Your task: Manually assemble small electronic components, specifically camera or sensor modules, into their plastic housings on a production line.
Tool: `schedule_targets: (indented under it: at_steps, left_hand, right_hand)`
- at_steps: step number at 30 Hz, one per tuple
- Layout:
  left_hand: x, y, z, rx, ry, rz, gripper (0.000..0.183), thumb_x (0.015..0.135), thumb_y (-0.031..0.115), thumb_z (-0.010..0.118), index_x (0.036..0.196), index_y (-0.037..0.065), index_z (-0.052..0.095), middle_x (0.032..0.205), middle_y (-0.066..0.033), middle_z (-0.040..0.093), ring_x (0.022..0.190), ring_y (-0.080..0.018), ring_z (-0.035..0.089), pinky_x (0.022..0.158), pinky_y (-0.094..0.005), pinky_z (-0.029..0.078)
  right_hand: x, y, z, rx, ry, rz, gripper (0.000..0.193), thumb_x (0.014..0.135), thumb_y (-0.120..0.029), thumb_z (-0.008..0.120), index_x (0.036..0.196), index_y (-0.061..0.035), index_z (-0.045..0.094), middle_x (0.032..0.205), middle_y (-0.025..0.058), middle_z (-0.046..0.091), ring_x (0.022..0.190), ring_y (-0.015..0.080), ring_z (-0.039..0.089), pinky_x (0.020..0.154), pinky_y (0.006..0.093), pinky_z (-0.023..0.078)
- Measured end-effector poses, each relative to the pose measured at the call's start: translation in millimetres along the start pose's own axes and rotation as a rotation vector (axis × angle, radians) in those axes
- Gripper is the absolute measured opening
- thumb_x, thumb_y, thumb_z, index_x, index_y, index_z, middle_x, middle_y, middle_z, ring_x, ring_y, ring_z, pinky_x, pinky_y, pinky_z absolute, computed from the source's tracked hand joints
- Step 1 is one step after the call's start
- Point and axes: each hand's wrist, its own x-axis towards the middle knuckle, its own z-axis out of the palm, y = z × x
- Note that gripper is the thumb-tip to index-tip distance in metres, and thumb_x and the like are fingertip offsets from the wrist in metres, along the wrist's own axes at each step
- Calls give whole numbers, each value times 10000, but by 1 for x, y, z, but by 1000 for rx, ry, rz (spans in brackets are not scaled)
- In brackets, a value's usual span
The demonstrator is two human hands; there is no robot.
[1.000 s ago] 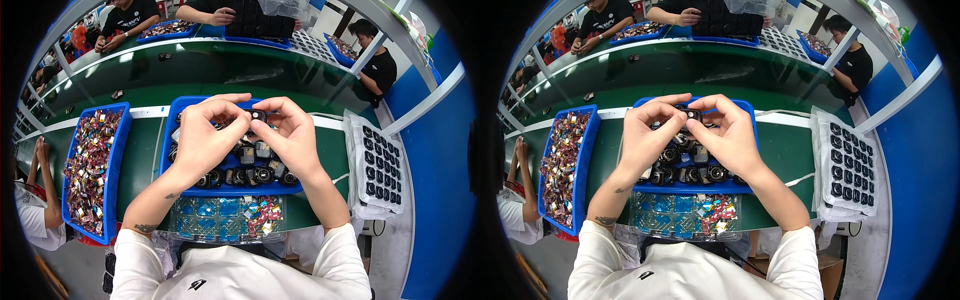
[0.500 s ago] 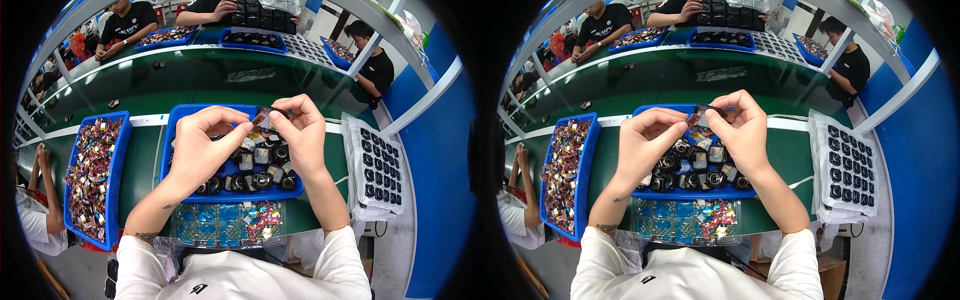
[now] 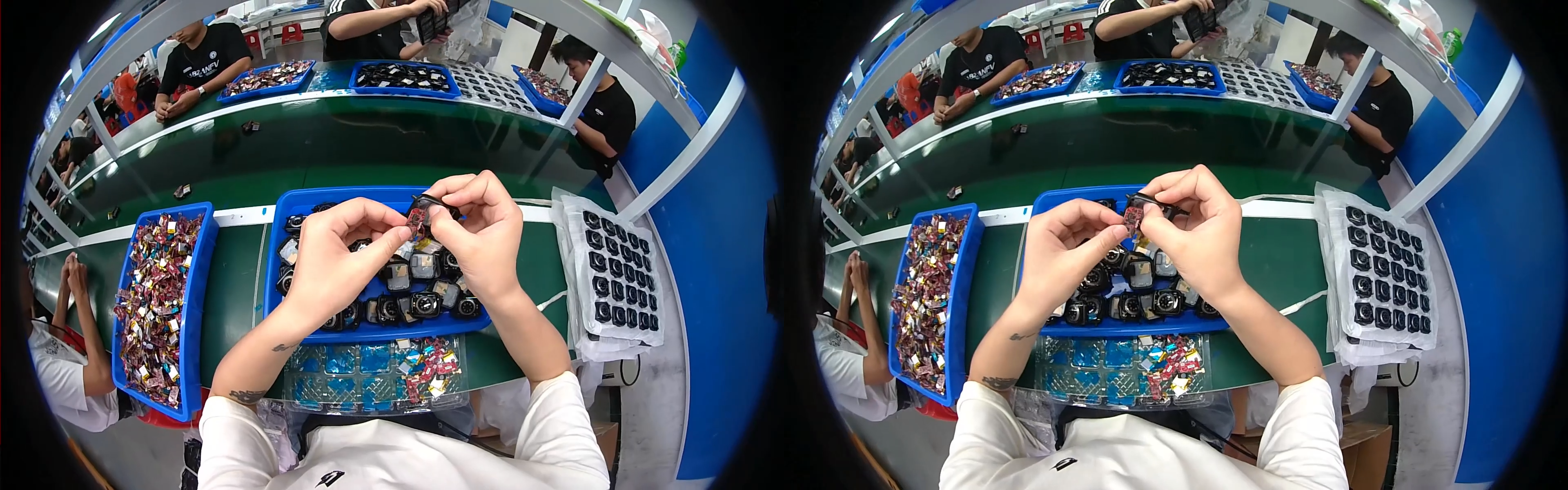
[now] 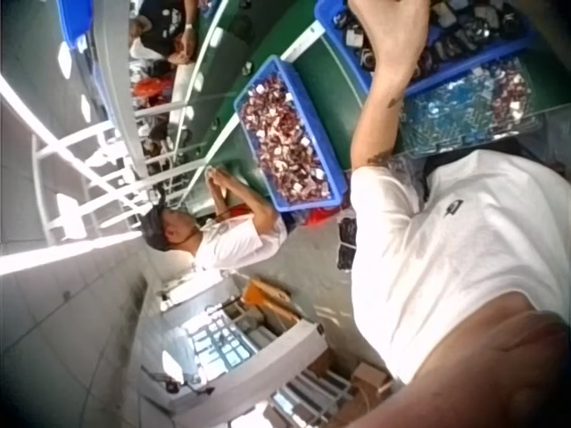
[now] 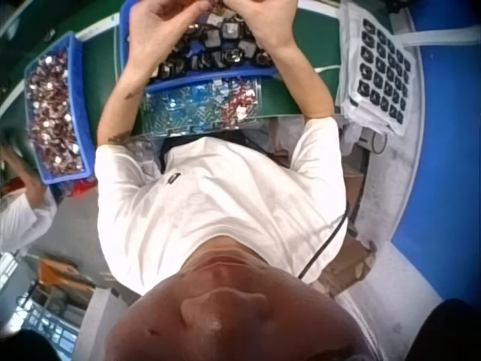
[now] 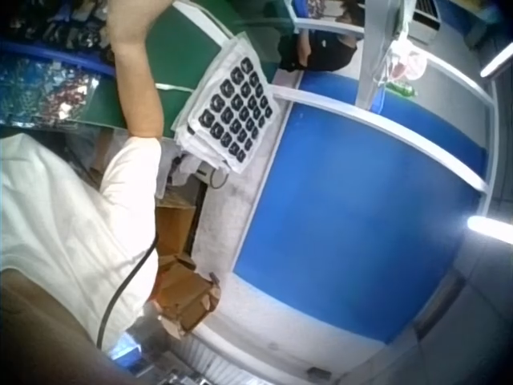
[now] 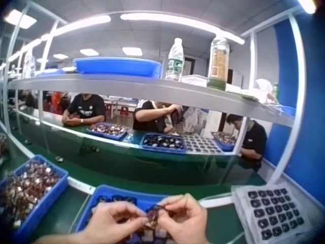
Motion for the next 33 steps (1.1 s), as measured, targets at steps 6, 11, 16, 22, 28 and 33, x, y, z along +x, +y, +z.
schedule_targets:
  at_steps: [6,11,16,22,28,33]
  left_hand:
    - [2,-3,-3,-75,15,11,125,837,22,680,943,-38,650,870,-53,674,789,-80,628,726,-221,515]
    - [6,4,-6,-28,45,-56,156,837,32,687,972,-31,643,847,-45,667,767,-65,622,688,-195,508]
    - [7,-1,-8,-33,-5,-47,177,820,86,722,962,-10,677,854,-63,684,772,-76,638,686,-200,509]
    - [48,-20,-24,321,-32,-124,157,820,100,689,896,-37,691,805,-50,689,763,-74,626,691,-211,487]
    - [142,-117,-100,1008,164,-358,269,675,323,744,803,87,752,820,-163,701,818,-299,685,770,-369,523]
    - [157,-172,-132,1152,35,-561,362,667,324,743,906,52,734,912,-181,699,905,-319,671,833,-375,515]
  right_hand:
    - [0,2,0,-81,-43,-21,174,757,77,646,825,-17,516,940,99,626,800,99,619,589,197,517]
    - [0,-1,1,-14,-112,-22,146,781,42,660,837,-16,539,931,87,629,794,92,623,619,202,534]
    - [-2,-4,1,-40,-127,27,133,812,28,659,863,-15,544,941,86,628,812,102,632,658,218,546]
    - [3,-11,-12,-289,-96,114,235,825,-44,658,1036,9,568,1024,90,621,951,162,614,780,289,525]
    - [6,-23,-8,-380,-306,75,157,809,-86,659,926,9,615,896,83,660,828,158,651,744,288,519]
    - [0,-20,-3,-518,-593,41,137,800,-91,695,874,15,651,807,85,675,754,150,668,708,265,514]
